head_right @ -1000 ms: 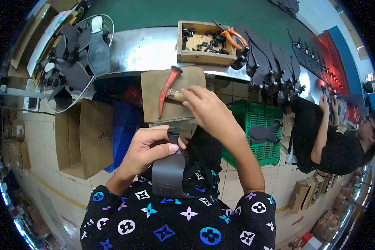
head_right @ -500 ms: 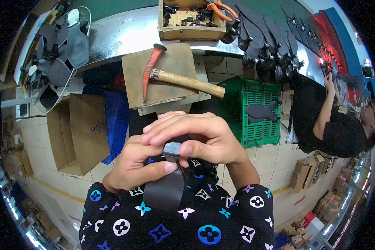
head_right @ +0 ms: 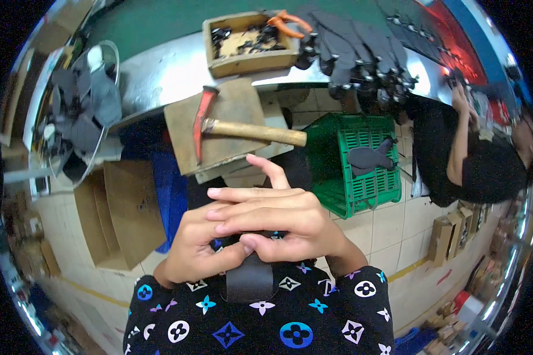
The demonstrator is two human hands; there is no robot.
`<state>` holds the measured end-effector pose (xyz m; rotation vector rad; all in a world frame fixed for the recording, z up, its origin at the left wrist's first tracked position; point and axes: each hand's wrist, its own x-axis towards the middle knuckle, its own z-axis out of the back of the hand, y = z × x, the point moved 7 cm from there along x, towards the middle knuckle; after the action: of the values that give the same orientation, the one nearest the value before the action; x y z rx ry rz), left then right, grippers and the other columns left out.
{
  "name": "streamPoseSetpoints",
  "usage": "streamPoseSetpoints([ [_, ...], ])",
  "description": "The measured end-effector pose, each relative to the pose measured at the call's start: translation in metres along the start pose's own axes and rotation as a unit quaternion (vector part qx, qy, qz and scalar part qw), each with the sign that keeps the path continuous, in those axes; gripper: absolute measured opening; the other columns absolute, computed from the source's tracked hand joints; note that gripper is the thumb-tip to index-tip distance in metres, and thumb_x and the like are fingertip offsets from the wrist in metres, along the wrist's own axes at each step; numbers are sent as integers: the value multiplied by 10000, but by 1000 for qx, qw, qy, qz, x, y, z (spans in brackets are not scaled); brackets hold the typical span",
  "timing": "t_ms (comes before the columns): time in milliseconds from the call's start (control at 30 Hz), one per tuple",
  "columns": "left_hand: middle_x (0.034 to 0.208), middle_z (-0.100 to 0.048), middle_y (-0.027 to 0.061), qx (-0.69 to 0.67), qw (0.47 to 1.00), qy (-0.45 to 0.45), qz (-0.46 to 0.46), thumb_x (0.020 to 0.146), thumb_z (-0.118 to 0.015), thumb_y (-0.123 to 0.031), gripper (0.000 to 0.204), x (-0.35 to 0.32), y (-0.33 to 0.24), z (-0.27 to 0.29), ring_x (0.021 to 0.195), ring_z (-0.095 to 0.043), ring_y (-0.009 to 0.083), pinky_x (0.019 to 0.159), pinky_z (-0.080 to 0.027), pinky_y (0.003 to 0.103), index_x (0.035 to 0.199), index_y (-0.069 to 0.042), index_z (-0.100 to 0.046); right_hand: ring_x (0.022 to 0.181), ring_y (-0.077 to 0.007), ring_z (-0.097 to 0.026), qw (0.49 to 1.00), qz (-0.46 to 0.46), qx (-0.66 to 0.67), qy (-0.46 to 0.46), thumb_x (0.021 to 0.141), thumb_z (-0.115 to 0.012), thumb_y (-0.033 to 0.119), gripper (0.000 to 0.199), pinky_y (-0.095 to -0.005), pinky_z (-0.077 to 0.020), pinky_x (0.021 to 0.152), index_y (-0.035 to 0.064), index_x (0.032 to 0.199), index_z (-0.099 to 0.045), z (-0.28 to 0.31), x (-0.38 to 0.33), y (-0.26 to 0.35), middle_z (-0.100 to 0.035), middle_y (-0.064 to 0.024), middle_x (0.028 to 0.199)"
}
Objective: Hammering and attaching components to the bottom of shoe soles at a manufacturing workbench.
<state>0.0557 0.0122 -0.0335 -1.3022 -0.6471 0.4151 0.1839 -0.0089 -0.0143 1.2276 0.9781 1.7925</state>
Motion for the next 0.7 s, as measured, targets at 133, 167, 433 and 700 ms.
streamPoseSetpoints([
  [133, 1154, -643, 186, -29, 995, 58, 75, 944, -624, -133, 347, 18, 15, -10, 1001, -664, 282, 880, -516, 349, 1241, 46, -616, 1099, -385, -690, 990, -33, -54, -123, 881, -638, 71, 182, -613, -266, 1162, -31, 997, -733, 39, -29, -11, -755, -176, 923],
  [167, 1203, -634, 191, -61, 990, 49, 115, 974, -584, -148, 380, 23, 22, -12, 1041, -657, 267, 923, -502, 342, 1294, 58, -582, 1080, -368, -699, 982, -59, -70, -166, 902, -630, 85, 196, -590, -290, 1164, -50, 1011, -722, 57, -44, -14, -751, -175, 910],
  [433, 1313, -617, 156, -98, 978, 51, 177, 1030, -496, -193, 438, 46, 41, -21, 1096, -639, 228, 977, -486, 349, 1408, 28, -499, 1157, -195, -622, 832, -221, -181, -475, 1000, -563, 47, 266, -316, -464, 1017, -77, 1230, -611, 233, -244, -83, -676, -131, 1208],
  [700, 1303, -634, 141, -7, 984, 49, 169, 1044, -467, -237, 437, 52, 43, -22, 1085, -640, 207, 931, -464, 321, 1392, 22, -523, 1150, -357, -612, 750, -298, -278, -521, 948, -670, 330, 588, -407, -475, 977, -69, 1350, -511, 303, -230, -171, -542, -275, 1352],
])
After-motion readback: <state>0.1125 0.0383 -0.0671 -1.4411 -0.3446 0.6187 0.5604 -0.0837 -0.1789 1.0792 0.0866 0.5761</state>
